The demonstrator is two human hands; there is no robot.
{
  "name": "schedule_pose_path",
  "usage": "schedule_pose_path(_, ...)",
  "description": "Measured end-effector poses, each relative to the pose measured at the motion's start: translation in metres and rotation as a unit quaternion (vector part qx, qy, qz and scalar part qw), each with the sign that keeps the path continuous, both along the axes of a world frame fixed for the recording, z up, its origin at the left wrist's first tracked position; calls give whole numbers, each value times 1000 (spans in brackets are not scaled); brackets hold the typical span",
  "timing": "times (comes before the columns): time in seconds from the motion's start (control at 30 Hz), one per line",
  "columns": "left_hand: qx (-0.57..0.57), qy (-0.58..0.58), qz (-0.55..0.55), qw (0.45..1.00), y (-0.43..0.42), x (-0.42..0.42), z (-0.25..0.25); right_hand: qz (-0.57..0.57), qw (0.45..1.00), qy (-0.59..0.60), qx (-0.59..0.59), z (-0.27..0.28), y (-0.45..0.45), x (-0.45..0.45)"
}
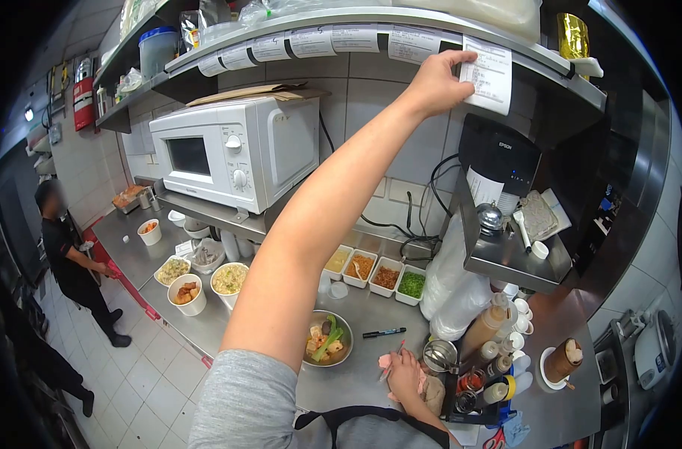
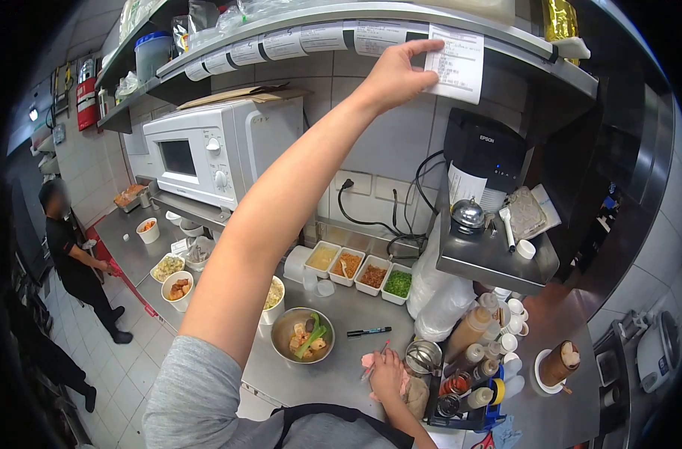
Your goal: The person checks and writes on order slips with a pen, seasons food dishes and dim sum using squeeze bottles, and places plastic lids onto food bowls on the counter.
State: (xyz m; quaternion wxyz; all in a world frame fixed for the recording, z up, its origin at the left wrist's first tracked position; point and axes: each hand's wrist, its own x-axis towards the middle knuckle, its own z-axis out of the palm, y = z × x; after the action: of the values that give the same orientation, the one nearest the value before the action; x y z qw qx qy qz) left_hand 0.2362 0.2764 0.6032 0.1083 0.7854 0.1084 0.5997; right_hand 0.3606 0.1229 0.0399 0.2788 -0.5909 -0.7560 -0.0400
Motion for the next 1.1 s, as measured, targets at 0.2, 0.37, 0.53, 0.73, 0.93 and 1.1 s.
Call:
schedule_pose_path(0.2,23,-30,50,998,0,10,30,0,1000,-1,-5,-1,1,0)
schedule_pose_path(0.37,40,-48,87,994,3,13,15,2,1000,4,-4,4,0,-2)
schedule_pose_path(0.53,104,-28,113,988,-41,-11,-54,4,1000,26,4,2,2,-2)
schedule_pose_path(0.73,-190,472,-319,800,-171,-120,-213,80,946,314,-28,-15,2,10)
schedule_pose_path(0.93,-572,349,-113,734,-236,-201,-398,79,883,461,-43,11,0,1)
schedule_pose_path(1.1,-661,358,45,658,-256,-267,-455,83,983,160,47,81,1,-53)
